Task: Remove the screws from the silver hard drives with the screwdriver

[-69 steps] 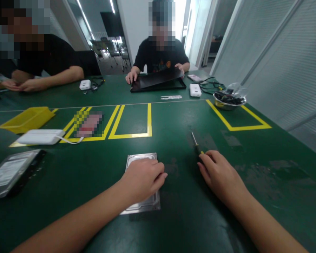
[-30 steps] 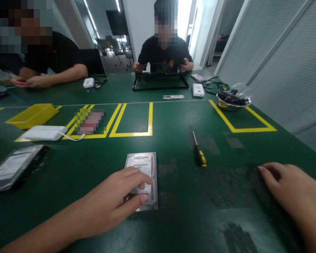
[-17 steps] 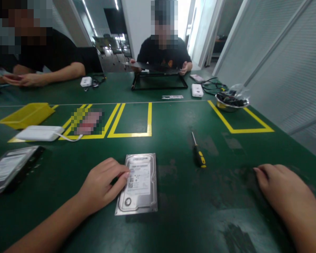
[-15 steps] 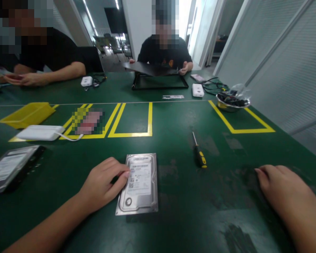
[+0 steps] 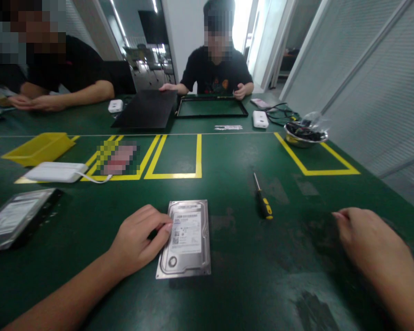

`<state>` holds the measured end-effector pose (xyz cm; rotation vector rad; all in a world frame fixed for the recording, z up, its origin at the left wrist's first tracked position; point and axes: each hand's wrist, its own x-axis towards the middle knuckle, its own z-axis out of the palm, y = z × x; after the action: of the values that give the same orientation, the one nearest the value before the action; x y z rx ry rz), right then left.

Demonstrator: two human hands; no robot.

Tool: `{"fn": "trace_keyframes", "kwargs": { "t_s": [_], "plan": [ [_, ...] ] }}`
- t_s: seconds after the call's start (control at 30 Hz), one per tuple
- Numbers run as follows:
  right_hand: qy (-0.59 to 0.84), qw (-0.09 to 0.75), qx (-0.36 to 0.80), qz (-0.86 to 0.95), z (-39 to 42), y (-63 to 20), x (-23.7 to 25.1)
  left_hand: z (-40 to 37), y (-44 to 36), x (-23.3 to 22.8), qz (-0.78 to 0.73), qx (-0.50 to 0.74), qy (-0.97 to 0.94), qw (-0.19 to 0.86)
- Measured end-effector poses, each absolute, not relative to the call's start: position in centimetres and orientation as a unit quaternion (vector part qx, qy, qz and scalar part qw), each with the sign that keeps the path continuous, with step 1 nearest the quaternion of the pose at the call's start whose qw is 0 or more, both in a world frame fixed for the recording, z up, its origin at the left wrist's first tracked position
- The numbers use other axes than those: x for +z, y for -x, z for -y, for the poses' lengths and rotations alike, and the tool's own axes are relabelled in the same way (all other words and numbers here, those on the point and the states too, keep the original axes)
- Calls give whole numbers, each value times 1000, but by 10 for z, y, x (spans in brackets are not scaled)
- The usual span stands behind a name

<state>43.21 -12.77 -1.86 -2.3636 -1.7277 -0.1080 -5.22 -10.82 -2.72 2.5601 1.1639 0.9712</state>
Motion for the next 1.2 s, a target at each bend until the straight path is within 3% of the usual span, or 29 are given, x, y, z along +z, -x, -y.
{"fn": "trace_keyframes", "kwargs": {
  "t_s": [0.07, 0.23, 0.43, 0.63, 0.9, 1.2],
  "plan": [
    [807, 105, 4, 581, 124, -395, 2, 109, 51, -27, -387, 336, -855, 80],
    [682, 239, 129, 679, 121, -286, 32, 115, 45, -23, -360, 400, -841, 58],
    [493, 315, 364, 725, 127, -179, 29, 125, 38, -17, -314, 457, -831, 47],
    [450, 351, 534, 624, 133, -146, 24, 133, 34, -9, -328, 462, -821, 72],
    [436, 363, 614, 549, 138, -143, 11, 136, 31, -4, -353, 460, -810, 83],
    [404, 327, 575, 632, 143, -155, 31, 130, 37, -9, -387, 440, -810, 14]
  ]
}}
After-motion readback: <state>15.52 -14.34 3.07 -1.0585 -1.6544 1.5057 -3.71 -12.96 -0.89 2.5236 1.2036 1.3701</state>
